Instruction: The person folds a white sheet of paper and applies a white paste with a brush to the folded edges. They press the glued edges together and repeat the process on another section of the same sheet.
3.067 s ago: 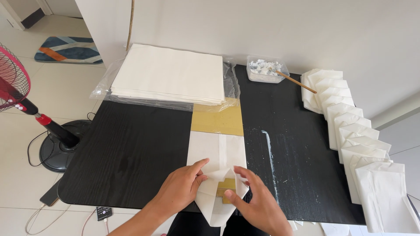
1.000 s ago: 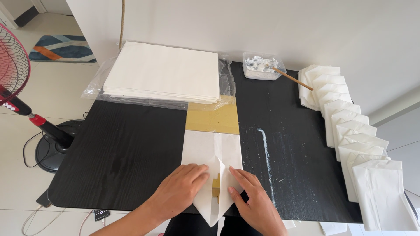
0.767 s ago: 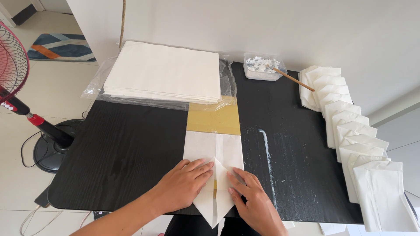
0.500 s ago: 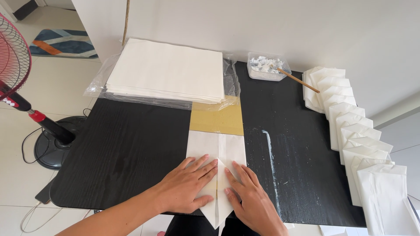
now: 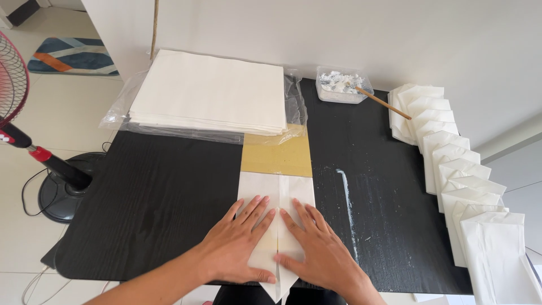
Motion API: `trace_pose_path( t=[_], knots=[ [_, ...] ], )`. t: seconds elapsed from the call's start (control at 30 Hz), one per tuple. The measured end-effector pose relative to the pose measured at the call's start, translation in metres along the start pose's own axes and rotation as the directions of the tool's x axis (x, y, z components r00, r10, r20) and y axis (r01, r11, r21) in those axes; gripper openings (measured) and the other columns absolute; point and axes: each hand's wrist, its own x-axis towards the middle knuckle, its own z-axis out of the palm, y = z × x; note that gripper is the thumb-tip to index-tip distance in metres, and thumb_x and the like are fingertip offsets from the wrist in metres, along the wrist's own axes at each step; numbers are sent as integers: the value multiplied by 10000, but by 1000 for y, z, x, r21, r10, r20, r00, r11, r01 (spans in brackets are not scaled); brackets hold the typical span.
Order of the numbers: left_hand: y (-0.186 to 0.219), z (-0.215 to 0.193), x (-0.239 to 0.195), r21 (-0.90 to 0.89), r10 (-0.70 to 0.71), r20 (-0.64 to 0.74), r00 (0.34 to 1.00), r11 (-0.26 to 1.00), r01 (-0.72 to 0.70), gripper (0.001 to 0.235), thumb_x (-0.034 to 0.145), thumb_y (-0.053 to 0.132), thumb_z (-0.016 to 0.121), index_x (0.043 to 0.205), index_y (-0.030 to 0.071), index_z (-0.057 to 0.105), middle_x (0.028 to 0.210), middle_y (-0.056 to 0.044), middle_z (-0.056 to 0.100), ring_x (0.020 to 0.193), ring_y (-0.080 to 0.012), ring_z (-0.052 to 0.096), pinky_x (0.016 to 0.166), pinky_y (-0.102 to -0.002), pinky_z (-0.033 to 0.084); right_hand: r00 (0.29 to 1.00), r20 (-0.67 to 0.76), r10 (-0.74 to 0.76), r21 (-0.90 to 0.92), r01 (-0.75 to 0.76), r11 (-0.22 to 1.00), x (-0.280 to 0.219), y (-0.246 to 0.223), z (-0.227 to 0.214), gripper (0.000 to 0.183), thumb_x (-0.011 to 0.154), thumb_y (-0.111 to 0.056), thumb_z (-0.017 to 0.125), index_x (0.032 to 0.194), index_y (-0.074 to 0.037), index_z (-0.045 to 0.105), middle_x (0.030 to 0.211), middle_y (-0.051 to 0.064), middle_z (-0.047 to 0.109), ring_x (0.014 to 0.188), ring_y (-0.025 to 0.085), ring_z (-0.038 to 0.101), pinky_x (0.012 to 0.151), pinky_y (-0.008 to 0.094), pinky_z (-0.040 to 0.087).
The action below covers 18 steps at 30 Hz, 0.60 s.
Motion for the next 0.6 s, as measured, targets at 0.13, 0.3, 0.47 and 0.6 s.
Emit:
trace_pose_path(
  t=[0.13,0.3,0.47,0.6],
  knots=[
    [18,-10,-17,-262,-5,216,976,963,63,1201,880,1024,358,1555,32,298,1692,-186,209,1581,-327,158,1214,-535,141,987,163,16,56,-25,998,-5,-7,-27,1207,807,-713,773,1664,-287,37,1759,-6,-124,1611,221,-114,1233,497,173],
    [18,4,-28,-85,9,110,994,996,0,1528,694,1266,340,1615,58,175,1715,-123,164,1599,-282,140,1266,-487,122,934,354,41,4,-45,999,-1,-11,-41,1384,703,-760,766,1665,-273,-101,1744,8,-273,1602,227,-242,1255,510,96],
    [8,-3,-14,-58,10,133,991,998,-2,1583,665,1294,280,1619,38,144,1722,-147,128,1597,-296,120,1275,-479,103,941,339,20,-12,-17,1000,10,-2,-37,1446,648,-801,766,1664,-246,-100,1737,44,-273,1592,275,-248,1254,514,69],
    [7,4,-5,-46,-33,122,992,998,39,1617,634,1307,270,1606,21,143,1727,-163,109,1601,-285,108,1280,-468,92,950,312,-13,-49,30,998,18,3,-38,1473,645,-822,755,1664,-196,-104,1727,112,-255,1583,326,-223,1254,500,24]
  ],
)
